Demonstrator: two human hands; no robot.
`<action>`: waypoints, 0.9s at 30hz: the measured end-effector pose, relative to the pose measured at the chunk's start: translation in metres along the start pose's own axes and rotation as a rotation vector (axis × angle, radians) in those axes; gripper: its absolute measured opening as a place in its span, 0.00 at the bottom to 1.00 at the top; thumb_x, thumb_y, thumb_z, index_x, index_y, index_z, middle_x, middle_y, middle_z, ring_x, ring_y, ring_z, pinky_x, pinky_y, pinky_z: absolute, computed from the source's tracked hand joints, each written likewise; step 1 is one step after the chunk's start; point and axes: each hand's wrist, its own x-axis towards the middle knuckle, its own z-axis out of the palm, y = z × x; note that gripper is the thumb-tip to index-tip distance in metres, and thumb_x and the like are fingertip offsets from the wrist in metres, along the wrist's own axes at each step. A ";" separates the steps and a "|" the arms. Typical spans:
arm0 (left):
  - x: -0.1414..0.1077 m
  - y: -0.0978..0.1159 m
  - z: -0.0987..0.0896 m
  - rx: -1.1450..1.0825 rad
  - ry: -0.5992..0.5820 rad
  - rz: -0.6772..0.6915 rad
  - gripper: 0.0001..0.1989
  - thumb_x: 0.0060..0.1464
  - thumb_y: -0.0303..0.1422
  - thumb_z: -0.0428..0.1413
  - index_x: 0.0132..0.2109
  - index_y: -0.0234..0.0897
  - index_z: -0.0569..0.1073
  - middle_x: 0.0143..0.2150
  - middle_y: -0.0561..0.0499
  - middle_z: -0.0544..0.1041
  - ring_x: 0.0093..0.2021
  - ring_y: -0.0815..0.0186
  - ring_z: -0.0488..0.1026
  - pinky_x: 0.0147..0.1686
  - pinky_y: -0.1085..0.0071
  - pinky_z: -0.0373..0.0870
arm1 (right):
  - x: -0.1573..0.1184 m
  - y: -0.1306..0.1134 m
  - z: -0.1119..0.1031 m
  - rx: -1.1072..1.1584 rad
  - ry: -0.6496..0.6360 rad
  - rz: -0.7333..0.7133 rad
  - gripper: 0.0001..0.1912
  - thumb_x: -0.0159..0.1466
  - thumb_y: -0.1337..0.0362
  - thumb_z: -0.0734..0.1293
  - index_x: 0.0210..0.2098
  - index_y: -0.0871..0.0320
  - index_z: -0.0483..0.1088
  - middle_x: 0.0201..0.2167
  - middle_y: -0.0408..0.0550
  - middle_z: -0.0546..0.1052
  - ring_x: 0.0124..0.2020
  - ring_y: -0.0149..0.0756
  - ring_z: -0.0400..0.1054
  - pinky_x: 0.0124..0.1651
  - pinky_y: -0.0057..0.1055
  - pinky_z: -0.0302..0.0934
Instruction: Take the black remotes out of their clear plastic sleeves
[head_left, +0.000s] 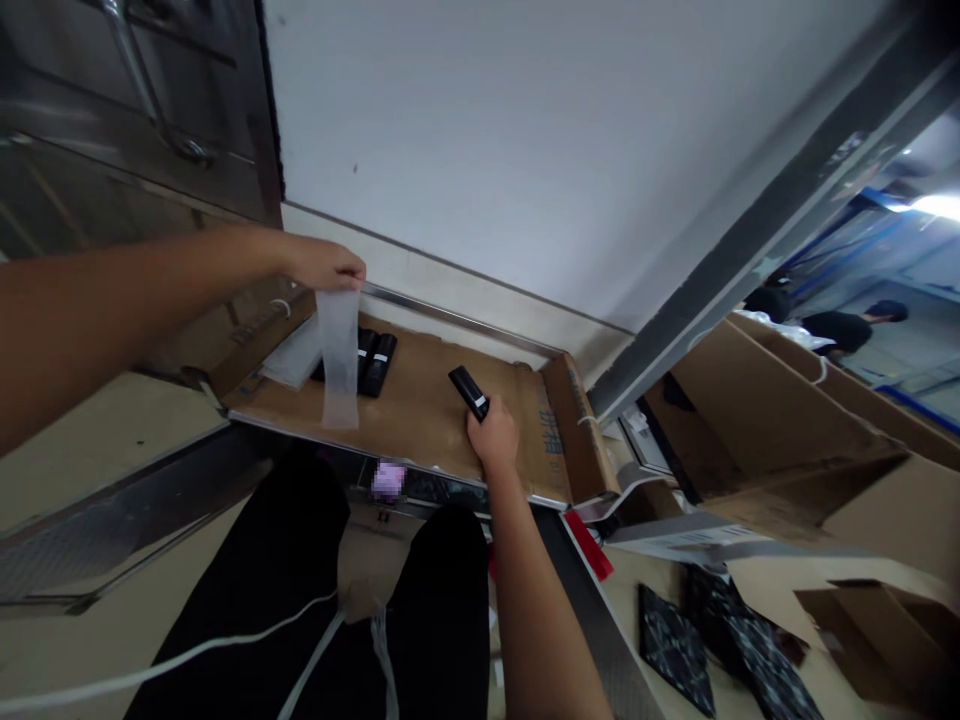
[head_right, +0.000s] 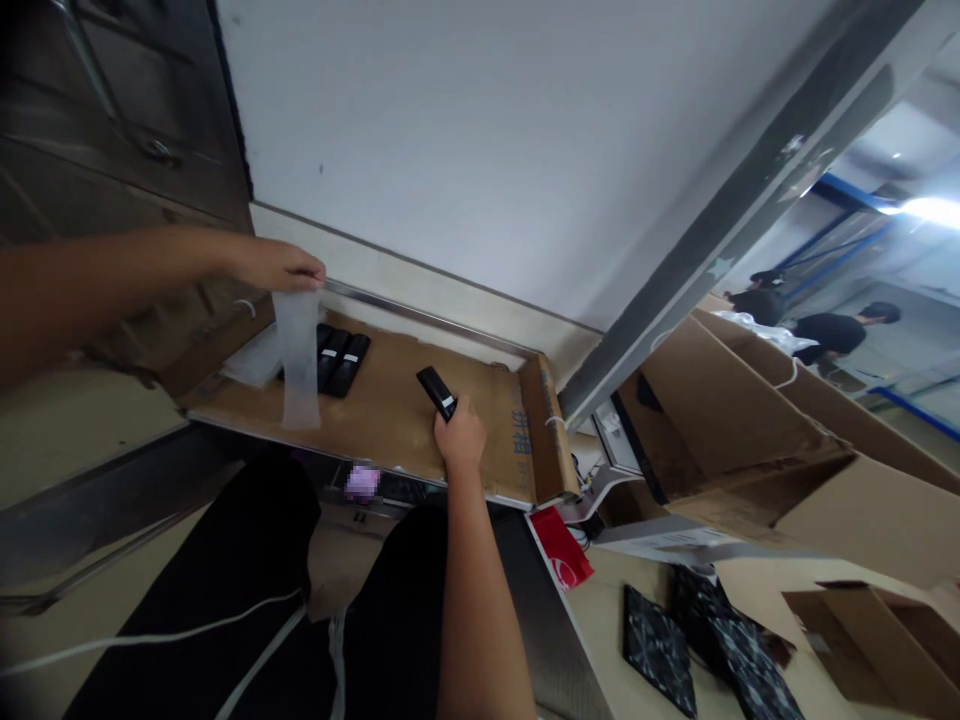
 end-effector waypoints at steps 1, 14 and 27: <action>0.003 -0.004 0.007 0.026 0.001 -0.010 0.07 0.57 0.18 0.55 0.31 0.28 0.72 0.22 0.59 0.67 0.28 0.73 0.54 0.33 0.77 0.46 | 0.000 0.000 0.000 -0.006 -0.003 0.001 0.15 0.66 0.57 0.64 0.49 0.57 0.66 0.40 0.53 0.78 0.40 0.42 0.73 0.40 0.31 0.59; 0.019 0.000 0.063 0.263 0.437 -0.070 0.21 0.57 0.28 0.53 0.57 0.26 0.66 0.55 0.38 0.70 0.48 0.62 0.62 0.48 0.69 0.56 | 0.002 0.002 0.003 -0.027 0.003 0.001 0.15 0.66 0.56 0.64 0.49 0.57 0.68 0.38 0.52 0.78 0.37 0.41 0.73 0.37 0.31 0.57; -0.108 -0.006 0.144 0.638 0.152 0.122 0.15 0.59 0.23 0.43 0.42 0.38 0.74 0.43 0.41 0.75 0.47 0.53 0.68 0.47 0.58 0.54 | 0.005 0.000 0.000 -0.043 -0.054 0.023 0.19 0.66 0.53 0.63 0.50 0.58 0.69 0.37 0.55 0.78 0.39 0.44 0.73 0.39 0.33 0.60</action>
